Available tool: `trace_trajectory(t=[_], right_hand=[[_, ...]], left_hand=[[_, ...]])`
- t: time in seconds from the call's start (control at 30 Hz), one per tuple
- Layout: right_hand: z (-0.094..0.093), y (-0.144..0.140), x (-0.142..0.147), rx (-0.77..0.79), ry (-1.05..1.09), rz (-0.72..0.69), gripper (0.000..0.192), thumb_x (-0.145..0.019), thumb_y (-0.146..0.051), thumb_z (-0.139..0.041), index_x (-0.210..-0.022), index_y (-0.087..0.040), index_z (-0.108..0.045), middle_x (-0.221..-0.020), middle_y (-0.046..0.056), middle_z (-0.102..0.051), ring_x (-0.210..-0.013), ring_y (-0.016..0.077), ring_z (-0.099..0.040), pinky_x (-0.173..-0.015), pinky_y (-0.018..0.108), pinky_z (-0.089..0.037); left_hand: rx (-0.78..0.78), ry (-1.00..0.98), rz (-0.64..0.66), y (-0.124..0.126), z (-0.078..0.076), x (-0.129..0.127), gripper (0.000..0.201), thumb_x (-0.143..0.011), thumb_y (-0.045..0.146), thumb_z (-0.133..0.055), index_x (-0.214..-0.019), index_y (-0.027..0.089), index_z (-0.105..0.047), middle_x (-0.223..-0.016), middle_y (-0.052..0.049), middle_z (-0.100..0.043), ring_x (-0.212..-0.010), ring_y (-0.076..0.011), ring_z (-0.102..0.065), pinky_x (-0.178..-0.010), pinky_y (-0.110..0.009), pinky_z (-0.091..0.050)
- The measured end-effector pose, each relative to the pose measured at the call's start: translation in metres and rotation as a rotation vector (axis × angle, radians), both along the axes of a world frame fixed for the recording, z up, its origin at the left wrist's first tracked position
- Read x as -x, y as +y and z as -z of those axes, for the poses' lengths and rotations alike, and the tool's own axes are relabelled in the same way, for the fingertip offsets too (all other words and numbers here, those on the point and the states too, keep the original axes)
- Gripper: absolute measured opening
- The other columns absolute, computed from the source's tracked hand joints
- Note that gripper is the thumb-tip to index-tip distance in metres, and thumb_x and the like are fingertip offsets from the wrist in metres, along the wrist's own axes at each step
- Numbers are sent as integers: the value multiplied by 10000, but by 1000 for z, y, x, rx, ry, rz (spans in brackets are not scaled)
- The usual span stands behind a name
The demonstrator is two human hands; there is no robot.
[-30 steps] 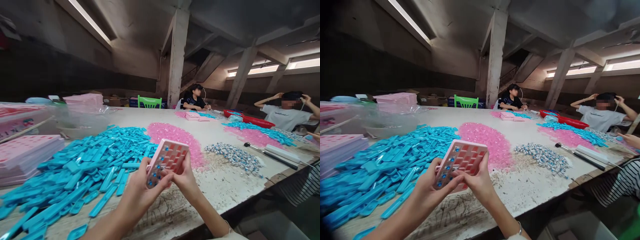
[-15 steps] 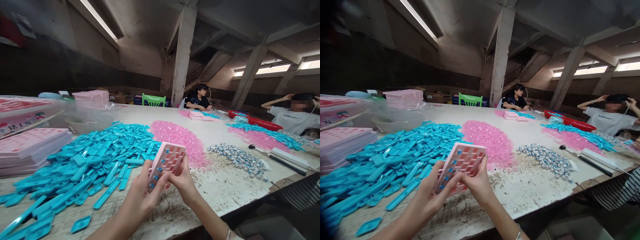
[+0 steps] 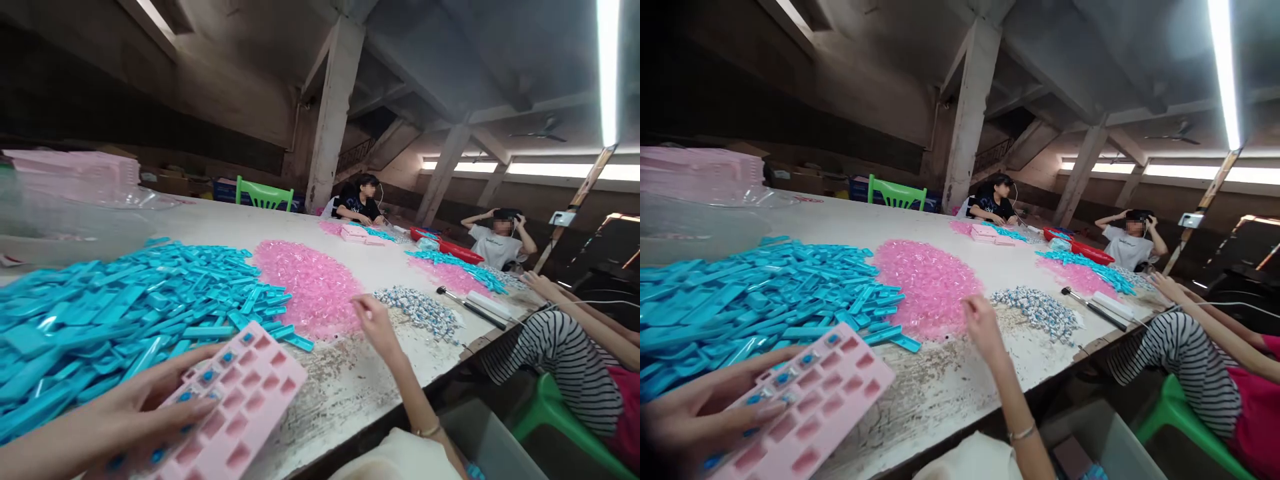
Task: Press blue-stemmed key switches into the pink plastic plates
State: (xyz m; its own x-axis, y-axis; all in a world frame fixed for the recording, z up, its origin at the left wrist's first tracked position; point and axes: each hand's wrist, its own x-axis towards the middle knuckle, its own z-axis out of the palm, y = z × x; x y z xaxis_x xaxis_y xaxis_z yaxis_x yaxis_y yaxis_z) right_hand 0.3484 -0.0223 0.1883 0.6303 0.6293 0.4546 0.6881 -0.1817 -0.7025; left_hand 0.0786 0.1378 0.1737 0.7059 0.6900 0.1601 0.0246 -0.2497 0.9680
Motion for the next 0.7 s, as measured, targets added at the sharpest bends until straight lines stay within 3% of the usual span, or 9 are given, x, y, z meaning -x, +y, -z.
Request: trace_trajectory(t=[0.1,0.17,0.23,0.3,0.4,0.43,0.53,0.7], right_hand=[[9,-22,-60,31,-47,260,241,-965,-364,-583,-1048,-144,-636,-1060,62,-654,-963,197,-636,-882,418,-525],[17,-31,-89,74,-69,353,250,-962,-348,-594,-1109,-148,-625,-1115,70,-646,-975,199,-641,-866,411,-543],[27,-33,-104,126,-88,390,251,-963,-335,-596,-1131,-151,-622,-1134,74,-644,-979,199,-644,-862,408,-551],[36,-27,-111,174,-105,393,244,-962,-326,-599,-1130,-151,-625,-1134,73,-647,-981,198,-646,-865,408,-553],[48,-12,-112,213,-118,382,241,-957,-320,-608,-1126,-150,-629,-1145,75,-646,-1005,204,-642,-880,417,-548],[50,-7,-112,215,-116,380,245,-955,-320,-611,-1128,-148,-628,-1149,76,-644,-1012,207,-640,-882,420,-547],[51,0,-111,183,-85,372,252,-955,-327,-610,-1130,-147,-624,-1139,75,-644,-992,203,-643,-868,413,-550],[37,-5,-110,-1,-18,371,243,-954,-354,-604,-1062,-138,-624,-1030,52,-646,-886,175,-638,-794,367,-548]], left_hand=[[134,-26,128,14,7,-3,438,-676,515,-576,-1078,415,-719,-1033,71,-771,-962,-305,-729,-680,-359,-616],[1,4,118,24,17,-7,421,-677,564,-598,-1041,414,-746,-1170,51,-733,-1156,-336,-645,-817,-423,-597],[-173,51,74,32,27,-9,420,-739,618,-563,-1057,416,-746,-1224,44,-708,-1215,-354,-603,-944,-514,-528],[-320,89,52,39,32,-9,457,-787,699,-502,-1037,414,-756,-1203,37,-720,-1194,-358,-618,-1019,-552,-458],[-524,135,232,47,27,-8,466,-825,728,-472,-973,407,-776,-1095,23,-761,-1100,-290,-679,-960,-408,-532],[-596,132,353,50,23,-9,423,-859,678,-477,-1000,405,-767,-1091,26,-759,-1075,-247,-689,-928,-329,-546],[-770,20,427,57,9,-11,326,-973,441,-432,-1098,329,-711,-1082,5,-728,-1062,-166,-670,-929,-230,-514],[-839,82,399,58,7,-8,298,-1020,331,-346,-1098,233,-616,-1069,-36,-679,-1011,-160,-643,-880,-224,-504]])
